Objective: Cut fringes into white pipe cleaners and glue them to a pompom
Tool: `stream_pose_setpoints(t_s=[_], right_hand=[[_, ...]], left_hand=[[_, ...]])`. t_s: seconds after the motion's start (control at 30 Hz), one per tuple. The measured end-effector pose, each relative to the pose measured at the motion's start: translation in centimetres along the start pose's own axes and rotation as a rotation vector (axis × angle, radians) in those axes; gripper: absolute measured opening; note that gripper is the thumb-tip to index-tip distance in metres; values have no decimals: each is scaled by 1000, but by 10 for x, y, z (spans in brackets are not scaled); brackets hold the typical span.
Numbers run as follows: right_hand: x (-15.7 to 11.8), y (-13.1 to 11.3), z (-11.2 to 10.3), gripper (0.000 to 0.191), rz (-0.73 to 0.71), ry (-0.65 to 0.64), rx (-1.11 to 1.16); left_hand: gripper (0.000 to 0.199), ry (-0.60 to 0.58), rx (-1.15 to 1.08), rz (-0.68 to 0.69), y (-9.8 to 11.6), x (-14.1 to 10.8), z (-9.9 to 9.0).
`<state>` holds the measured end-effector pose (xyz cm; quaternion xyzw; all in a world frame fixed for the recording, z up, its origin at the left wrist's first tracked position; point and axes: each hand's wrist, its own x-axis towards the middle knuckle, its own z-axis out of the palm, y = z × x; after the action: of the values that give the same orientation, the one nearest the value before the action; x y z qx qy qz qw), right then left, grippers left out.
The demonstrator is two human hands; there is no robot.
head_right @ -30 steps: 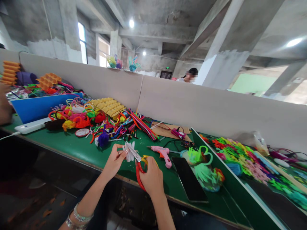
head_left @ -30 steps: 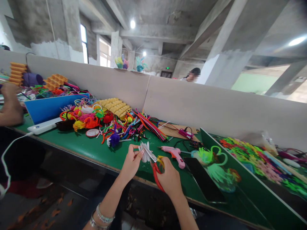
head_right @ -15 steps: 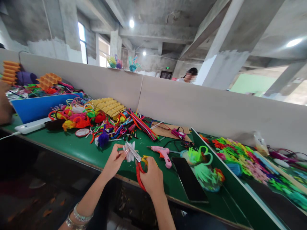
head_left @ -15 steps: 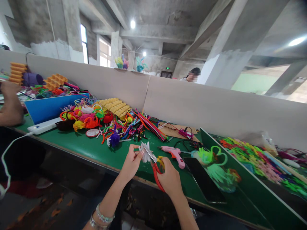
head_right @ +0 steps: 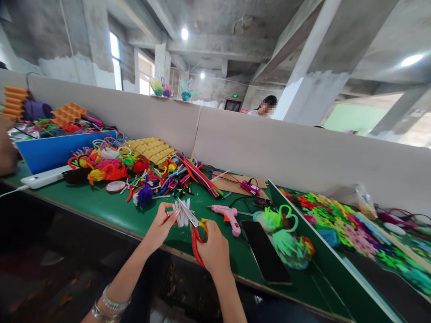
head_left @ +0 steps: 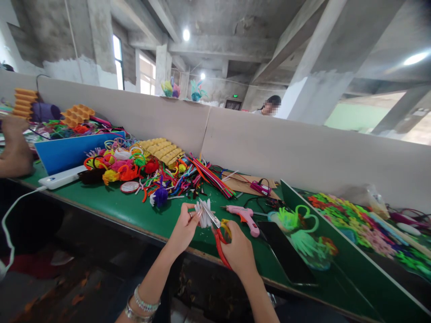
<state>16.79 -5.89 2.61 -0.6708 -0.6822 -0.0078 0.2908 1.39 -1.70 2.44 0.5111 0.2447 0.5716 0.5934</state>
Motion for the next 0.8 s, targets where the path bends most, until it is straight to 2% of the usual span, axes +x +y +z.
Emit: stream_pose_setpoints(t_s=[0.2, 0.5, 0.8], right_hand=[[0, 2, 2, 20, 6, -40, 26], [2, 1, 2, 27, -7, 28, 10], [1, 2, 2, 26, -8, -3, 44]], left_hand=[[39, 52, -32, -19, -4, 1, 0], [34, -6, 41, -3, -2, 0, -3], [30, -36, 79, -4, 1, -2, -4]])
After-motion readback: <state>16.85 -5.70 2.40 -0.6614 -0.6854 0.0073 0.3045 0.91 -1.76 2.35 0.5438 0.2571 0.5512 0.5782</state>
